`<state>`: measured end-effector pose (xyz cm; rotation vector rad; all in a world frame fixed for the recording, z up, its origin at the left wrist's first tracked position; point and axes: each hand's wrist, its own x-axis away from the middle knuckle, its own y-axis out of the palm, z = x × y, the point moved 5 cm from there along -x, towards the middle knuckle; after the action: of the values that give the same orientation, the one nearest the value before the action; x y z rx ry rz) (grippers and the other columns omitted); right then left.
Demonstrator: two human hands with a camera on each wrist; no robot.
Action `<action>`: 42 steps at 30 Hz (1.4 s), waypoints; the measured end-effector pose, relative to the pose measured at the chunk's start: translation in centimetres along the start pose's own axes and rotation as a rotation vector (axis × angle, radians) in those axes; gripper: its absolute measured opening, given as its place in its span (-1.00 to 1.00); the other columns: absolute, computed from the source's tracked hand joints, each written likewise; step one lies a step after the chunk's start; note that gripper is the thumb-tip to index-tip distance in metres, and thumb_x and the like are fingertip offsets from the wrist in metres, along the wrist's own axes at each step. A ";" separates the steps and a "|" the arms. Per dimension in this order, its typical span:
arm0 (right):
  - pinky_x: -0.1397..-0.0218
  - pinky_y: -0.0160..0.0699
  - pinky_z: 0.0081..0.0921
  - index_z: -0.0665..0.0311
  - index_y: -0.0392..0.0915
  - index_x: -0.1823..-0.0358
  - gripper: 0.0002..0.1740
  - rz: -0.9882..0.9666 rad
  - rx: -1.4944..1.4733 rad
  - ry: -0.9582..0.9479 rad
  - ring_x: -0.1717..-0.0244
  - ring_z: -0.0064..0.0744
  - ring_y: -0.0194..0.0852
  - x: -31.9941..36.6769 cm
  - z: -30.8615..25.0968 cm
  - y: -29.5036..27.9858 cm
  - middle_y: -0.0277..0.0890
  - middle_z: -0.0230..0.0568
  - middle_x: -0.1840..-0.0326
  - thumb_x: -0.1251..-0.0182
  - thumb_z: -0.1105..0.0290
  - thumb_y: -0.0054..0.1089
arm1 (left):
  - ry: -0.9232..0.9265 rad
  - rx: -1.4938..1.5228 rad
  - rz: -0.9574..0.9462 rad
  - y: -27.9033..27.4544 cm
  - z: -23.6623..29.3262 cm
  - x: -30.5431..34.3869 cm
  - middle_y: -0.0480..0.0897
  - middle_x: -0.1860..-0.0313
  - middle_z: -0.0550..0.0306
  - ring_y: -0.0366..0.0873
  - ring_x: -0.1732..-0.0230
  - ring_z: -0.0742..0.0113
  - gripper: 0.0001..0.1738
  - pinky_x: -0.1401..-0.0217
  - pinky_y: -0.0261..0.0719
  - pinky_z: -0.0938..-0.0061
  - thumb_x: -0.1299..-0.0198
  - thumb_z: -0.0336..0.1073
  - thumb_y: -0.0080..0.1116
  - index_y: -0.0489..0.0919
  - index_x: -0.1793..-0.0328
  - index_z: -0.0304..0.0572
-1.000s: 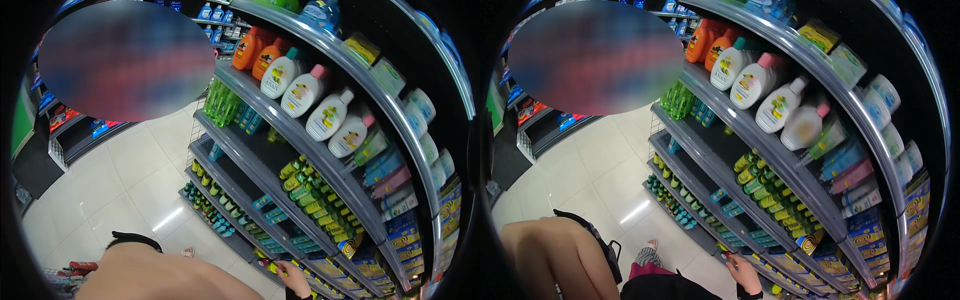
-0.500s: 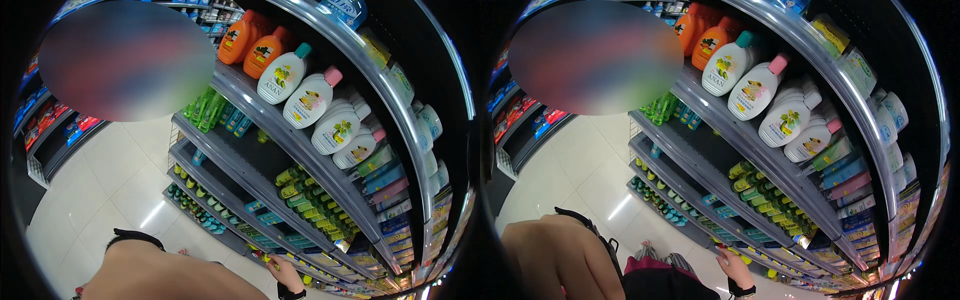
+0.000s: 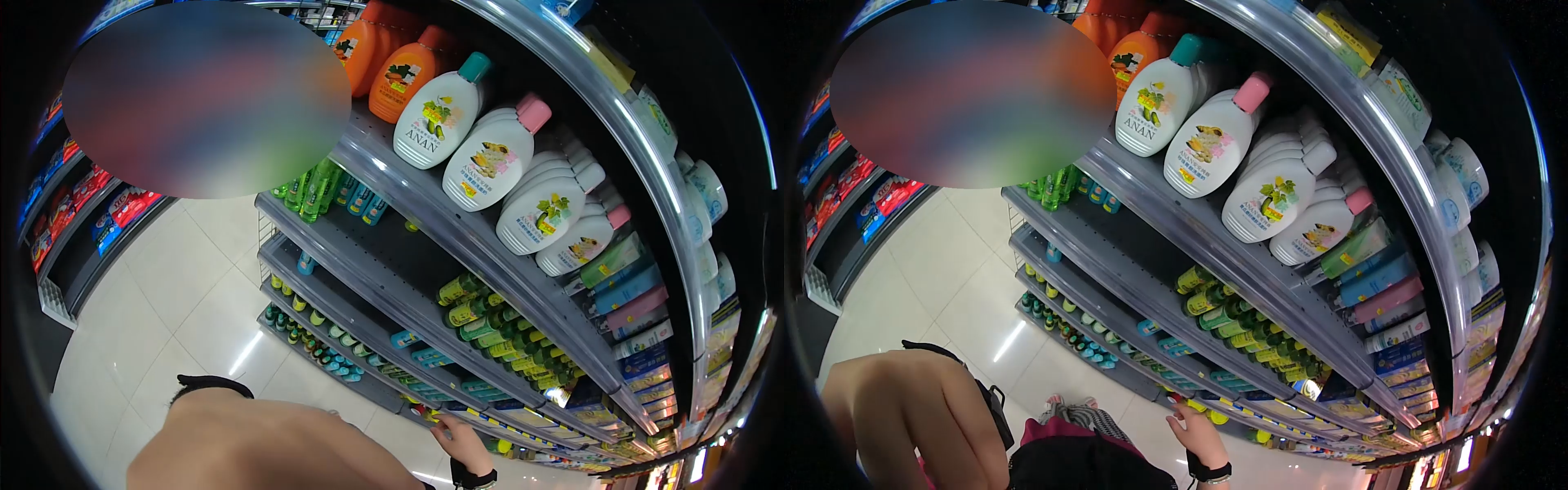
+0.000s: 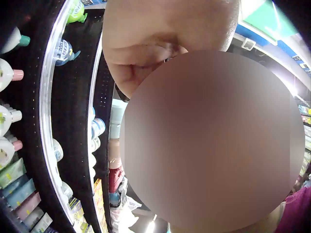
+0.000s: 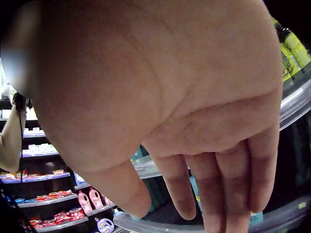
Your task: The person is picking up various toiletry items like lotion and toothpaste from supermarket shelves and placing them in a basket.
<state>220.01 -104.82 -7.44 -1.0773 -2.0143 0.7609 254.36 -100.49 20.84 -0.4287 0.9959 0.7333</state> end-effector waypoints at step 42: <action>-0.15 0.42 -0.27 0.43 0.47 0.03 -0.55 1.344 0.150 -0.420 -0.04 -0.03 0.49 -12.0 -17.6 -22.6 0.51 0.03 0.02 0.07 0.62 0.18 | -0.685 -0.821 0.214 -19.8 -16.7 4.4 0.48 0.49 -0.02 0.40 0.46 0.07 -0.83 0.39 0.33 0.32 -0.01 -0.52 0.14 0.65 0.24 -0.27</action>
<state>229.00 -123.18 16.00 -2.3008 -1.2311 1.8594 260.21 -123.07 8.85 -0.7123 0.0542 1.3685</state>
